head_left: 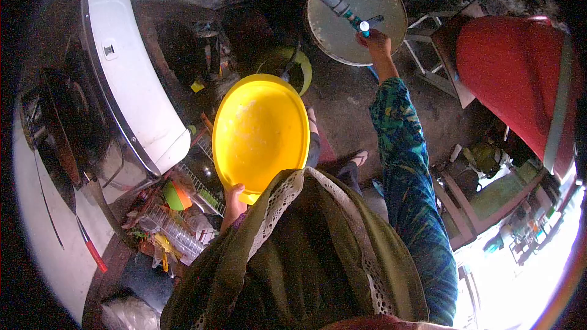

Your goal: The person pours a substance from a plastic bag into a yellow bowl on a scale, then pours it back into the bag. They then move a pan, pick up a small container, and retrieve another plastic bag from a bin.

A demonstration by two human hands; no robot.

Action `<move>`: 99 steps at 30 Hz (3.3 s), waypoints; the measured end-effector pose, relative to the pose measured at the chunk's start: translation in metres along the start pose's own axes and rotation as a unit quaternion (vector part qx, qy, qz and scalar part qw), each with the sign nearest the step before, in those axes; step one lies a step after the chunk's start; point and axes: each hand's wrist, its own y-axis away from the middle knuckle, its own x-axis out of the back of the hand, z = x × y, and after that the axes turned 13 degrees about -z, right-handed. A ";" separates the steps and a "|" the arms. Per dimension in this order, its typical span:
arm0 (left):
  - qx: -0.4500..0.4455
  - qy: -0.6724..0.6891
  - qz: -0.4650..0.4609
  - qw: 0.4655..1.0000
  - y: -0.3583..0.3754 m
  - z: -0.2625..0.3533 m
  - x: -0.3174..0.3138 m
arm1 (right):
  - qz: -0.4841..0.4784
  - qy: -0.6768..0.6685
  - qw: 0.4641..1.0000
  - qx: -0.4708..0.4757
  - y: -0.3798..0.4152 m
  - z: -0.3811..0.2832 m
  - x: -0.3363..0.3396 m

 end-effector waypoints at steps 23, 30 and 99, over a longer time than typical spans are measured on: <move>-0.104 -0.087 -0.018 0.991 -0.006 -0.022 0.026 | 0.072 -0.076 0.969 0.226 0.025 -0.015 0.000; -0.137 -0.148 -0.041 0.979 -0.003 -0.019 0.026 | -0.046 -0.610 0.784 -0.104 -0.004 0.030 0.000; -0.303 0.242 0.129 0.913 0.269 -0.404 0.105 | -0.365 0.444 0.722 0.385 0.322 -0.143 -0.167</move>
